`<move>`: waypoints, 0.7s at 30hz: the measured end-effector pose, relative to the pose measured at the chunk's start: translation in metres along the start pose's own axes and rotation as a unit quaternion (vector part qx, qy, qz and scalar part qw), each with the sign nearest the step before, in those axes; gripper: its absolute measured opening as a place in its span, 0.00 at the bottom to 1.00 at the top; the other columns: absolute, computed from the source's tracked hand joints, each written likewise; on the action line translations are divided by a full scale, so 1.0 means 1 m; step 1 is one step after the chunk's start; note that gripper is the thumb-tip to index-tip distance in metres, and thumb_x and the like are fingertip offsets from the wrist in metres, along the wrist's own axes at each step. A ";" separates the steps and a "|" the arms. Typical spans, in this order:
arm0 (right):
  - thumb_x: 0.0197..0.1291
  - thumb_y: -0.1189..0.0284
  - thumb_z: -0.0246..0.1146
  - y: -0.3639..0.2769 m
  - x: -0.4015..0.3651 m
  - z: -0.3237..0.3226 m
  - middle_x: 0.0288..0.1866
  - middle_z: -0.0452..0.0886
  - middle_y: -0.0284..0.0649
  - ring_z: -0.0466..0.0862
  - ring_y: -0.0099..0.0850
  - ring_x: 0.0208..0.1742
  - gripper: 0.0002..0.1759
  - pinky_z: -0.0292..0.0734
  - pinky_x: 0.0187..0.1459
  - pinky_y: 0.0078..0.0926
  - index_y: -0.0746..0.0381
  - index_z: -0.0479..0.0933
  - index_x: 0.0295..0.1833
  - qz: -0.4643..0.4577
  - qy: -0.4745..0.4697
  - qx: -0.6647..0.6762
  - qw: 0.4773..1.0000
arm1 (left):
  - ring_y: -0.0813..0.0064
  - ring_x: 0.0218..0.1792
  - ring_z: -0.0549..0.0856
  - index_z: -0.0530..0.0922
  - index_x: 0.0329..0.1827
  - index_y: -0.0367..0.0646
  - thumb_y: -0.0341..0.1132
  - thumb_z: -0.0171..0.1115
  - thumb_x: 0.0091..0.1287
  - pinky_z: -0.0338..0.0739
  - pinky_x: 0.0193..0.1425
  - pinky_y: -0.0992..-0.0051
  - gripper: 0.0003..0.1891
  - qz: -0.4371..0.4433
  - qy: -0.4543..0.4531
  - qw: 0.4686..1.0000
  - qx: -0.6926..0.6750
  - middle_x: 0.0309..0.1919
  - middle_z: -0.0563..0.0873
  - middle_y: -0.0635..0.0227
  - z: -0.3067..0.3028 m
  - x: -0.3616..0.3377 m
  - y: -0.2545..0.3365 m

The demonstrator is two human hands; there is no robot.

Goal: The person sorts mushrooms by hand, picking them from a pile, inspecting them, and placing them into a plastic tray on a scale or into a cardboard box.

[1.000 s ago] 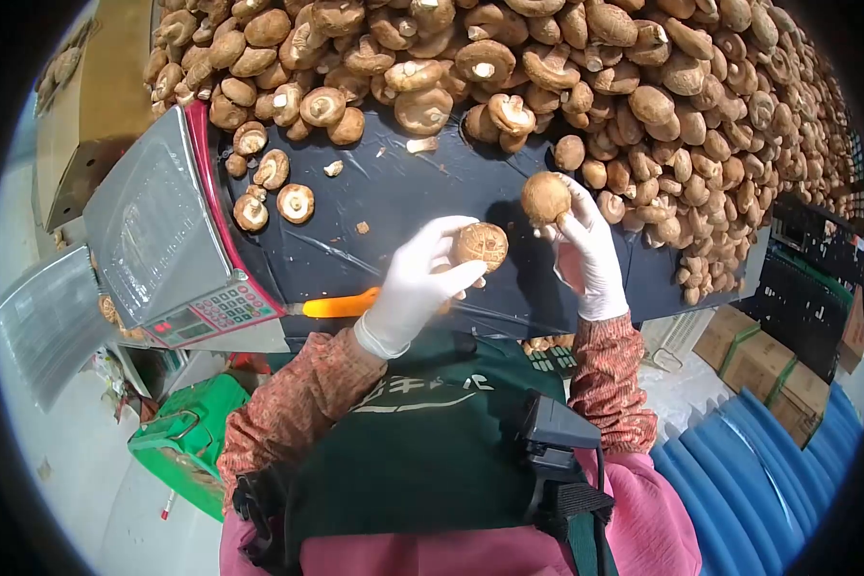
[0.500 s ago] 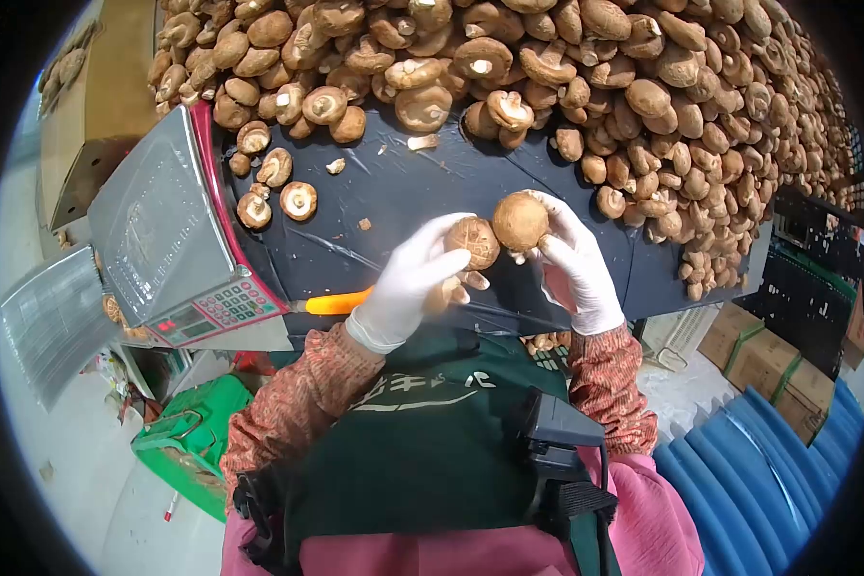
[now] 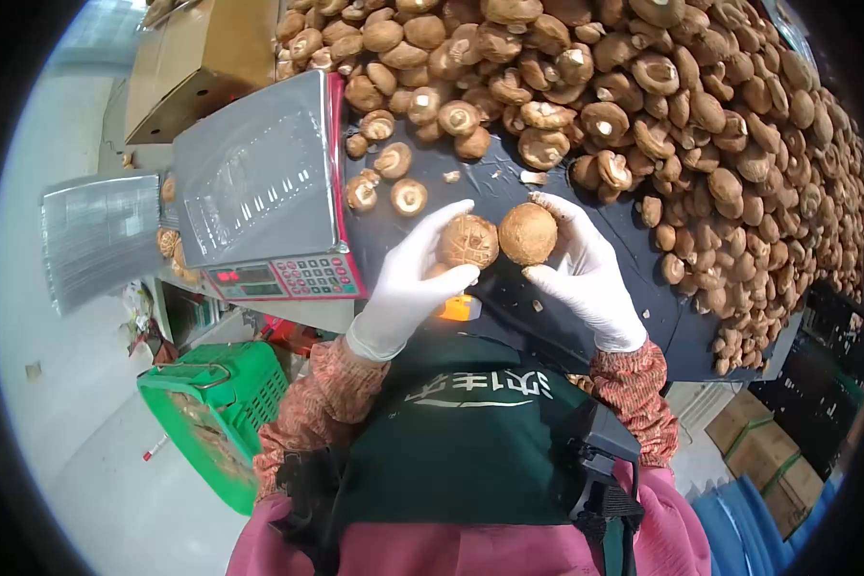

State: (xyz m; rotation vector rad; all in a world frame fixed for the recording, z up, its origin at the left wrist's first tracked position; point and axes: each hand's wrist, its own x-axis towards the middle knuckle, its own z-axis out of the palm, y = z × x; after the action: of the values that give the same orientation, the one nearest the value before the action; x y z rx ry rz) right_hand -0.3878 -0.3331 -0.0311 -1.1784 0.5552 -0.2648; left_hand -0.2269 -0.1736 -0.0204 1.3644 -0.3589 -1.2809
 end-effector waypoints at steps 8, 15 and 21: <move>0.58 0.82 0.71 0.007 -0.011 0.004 0.68 0.74 0.39 0.75 0.26 0.66 0.38 0.72 0.66 0.26 0.66 0.66 0.74 0.052 0.014 0.024 0.998 | 0.79 0.50 0.81 0.66 0.77 0.37 0.22 0.63 0.66 0.76 0.56 0.77 0.33 -0.014 -0.009 1.000 -0.011 0.56 0.82 0.64 -0.002 -0.006 -0.010; 0.58 0.81 0.70 0.029 -0.057 -0.013 0.66 0.75 0.40 0.78 0.21 0.55 0.37 0.76 0.56 0.20 0.68 0.66 0.74 0.067 0.088 0.017 0.994 | 0.76 0.62 0.79 0.68 0.75 0.37 0.24 0.67 0.67 0.74 0.67 0.74 0.32 -0.053 -0.076 0.996 0.014 0.61 0.81 0.62 0.017 0.001 -0.045; 0.59 0.79 0.71 0.039 -0.089 -0.023 0.64 0.76 0.40 0.78 0.21 0.56 0.38 0.77 0.56 0.20 0.68 0.66 0.74 0.078 0.125 0.055 0.987 | 0.79 0.56 0.79 0.67 0.76 0.38 0.25 0.66 0.69 0.74 0.61 0.76 0.32 -0.082 -0.114 0.989 0.041 0.60 0.81 0.64 0.036 0.002 -0.050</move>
State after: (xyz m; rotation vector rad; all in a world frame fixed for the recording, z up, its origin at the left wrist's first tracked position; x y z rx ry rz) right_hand -0.4781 -0.2946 -0.0488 -0.9944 0.8398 -0.3071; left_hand -0.2780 -0.1795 -0.0539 1.3417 -0.4685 -1.5799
